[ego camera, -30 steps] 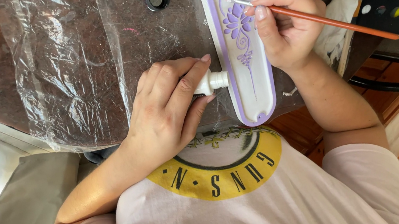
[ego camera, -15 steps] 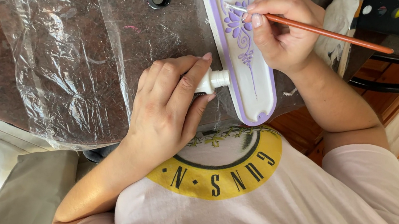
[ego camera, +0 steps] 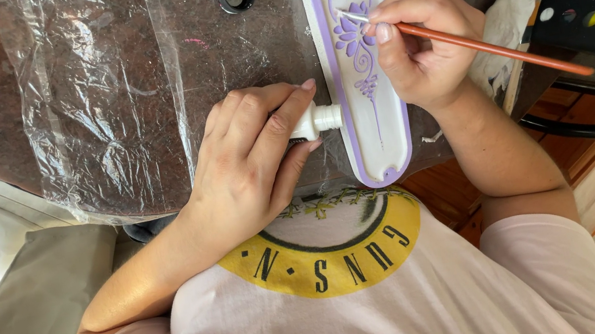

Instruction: Painting decorative white patterns on a purple tray using a fine-tipped brush

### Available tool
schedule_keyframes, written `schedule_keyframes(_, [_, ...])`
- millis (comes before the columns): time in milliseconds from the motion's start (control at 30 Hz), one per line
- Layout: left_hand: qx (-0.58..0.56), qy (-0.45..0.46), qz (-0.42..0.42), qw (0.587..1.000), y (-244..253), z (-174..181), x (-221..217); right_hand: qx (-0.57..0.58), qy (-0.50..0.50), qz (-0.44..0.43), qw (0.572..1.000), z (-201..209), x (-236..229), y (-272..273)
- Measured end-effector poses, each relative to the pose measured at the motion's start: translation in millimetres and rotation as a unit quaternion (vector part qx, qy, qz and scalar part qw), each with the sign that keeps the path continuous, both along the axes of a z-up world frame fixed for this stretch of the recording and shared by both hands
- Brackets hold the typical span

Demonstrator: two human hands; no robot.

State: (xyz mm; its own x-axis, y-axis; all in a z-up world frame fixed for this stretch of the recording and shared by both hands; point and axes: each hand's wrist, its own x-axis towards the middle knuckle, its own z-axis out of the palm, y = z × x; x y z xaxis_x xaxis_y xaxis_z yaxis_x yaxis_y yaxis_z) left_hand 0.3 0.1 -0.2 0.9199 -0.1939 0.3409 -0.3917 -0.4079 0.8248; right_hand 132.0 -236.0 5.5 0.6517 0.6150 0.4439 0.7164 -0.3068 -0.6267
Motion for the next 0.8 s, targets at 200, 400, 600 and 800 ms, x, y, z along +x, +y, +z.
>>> schedule_keyframes(200, [0.000, 0.001, -0.003, 1.000, 0.7, 0.9, 0.3, -0.006, -0.005, -0.012, 1.000, 0.2, -0.5, 0.5])
schedule_keyframes(400, [0.001, -0.001, 0.000, 1.000, 0.2, 0.5, -0.5, 0.004, -0.017, -0.008, 1.000, 0.8, -0.5, -0.3])
schedule_keyframes(600, [-0.002, 0.002, 0.000, 1.000, 0.3, 0.9, 0.0, 0.020, -0.015, -0.010, 1.000, -3.2, -0.7, -0.6])
schedule_keyframes(800, [0.001, 0.001, 0.003, 1.000, -0.1, 0.7, -0.7, 0.018, -0.006, -0.003, 1.000, -1.0, -1.0, 0.8])
